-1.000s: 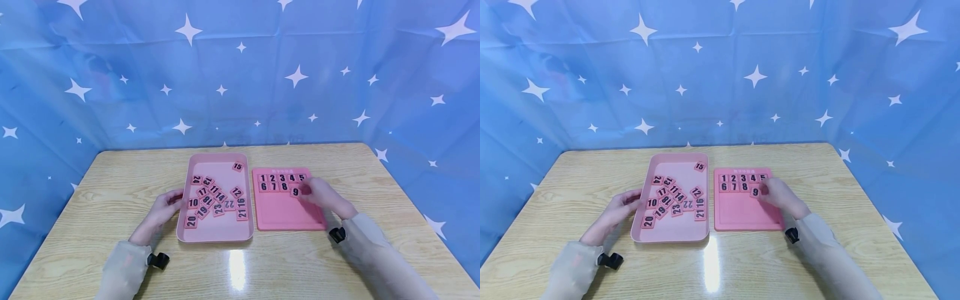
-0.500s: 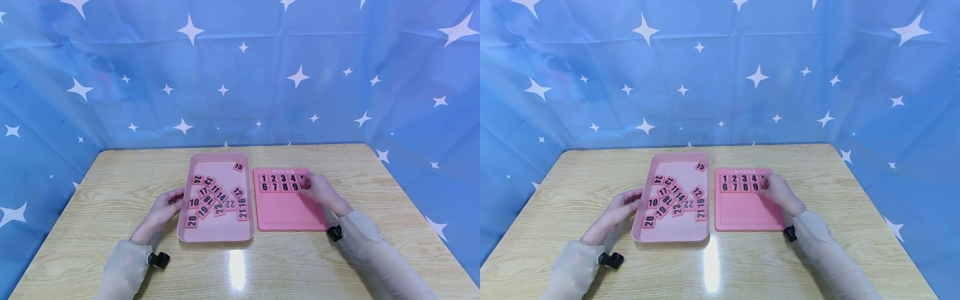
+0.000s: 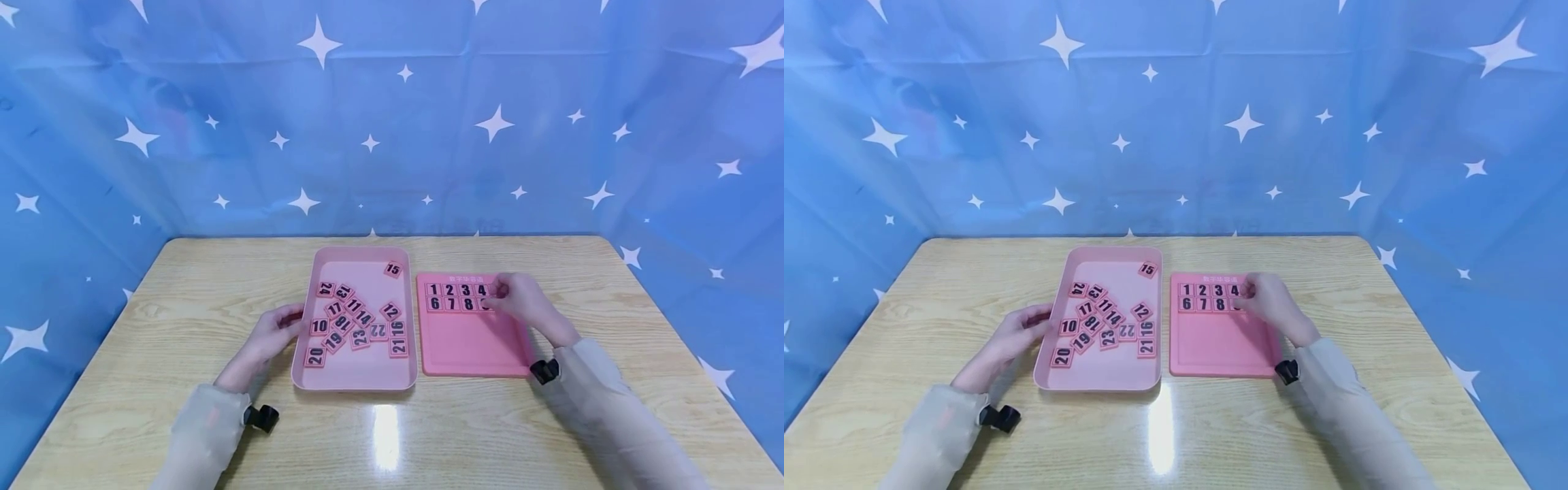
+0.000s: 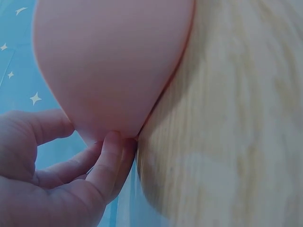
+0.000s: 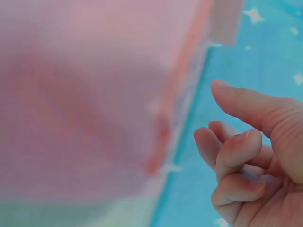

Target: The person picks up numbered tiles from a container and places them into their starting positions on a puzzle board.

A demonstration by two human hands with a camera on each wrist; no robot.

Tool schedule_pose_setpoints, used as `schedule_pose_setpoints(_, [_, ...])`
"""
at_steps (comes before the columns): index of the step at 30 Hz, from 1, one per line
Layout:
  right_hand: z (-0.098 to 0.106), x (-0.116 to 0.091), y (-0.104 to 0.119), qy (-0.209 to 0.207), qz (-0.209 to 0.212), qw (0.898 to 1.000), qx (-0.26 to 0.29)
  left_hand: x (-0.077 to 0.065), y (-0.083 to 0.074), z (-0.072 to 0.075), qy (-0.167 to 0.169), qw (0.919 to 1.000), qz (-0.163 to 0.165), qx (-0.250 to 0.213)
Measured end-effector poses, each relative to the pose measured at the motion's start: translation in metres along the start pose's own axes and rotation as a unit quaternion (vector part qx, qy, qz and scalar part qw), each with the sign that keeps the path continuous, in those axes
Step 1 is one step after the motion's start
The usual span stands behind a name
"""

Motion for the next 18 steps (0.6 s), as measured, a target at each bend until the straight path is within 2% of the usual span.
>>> schedule_pose_setpoints(4, [0.007, 0.013, 0.03, -0.012, 0.036, 0.999, 0.02, 0.0, -0.001, -0.001, 0.0, 1.0, -0.002, -0.001])
schedule_pose_setpoints(8, [0.005, 0.028, 0.069, 0.002, 0.061, 0.997, 0.055, 0.0, -0.003, -0.001, 0.001, 1.0, -0.003, 0.001])
schedule_pose_setpoints(13, [-0.011, 0.048, 0.121, 0.042, 0.098, 0.989, 0.102, -0.001, -0.004, 0.0, 0.001, 0.9999, -0.007, 0.008])
schedule_pose_setpoints(16, [-0.024, 0.059, 0.152, 0.064, 0.132, 0.98, 0.132, 0.0, -0.003, 0.0, -0.001, 0.9999, -0.01, 0.006])
schedule_pose_setpoints(18, [-0.034, 0.066, 0.17, 0.087, 0.139, 0.975, 0.149, 0.0, -0.002, 0.0, 0.0, 0.9999, -0.011, 0.006])
Point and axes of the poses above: each hand's wrist, its own x-axis towards the middle knuckle, its own z-axis out of the back of the hand, y = z × x, the point moved 3 cm from there along x, towards the middle knuckle, and after that the axes turned 9 degrees about -x, right-handed, at the moved point
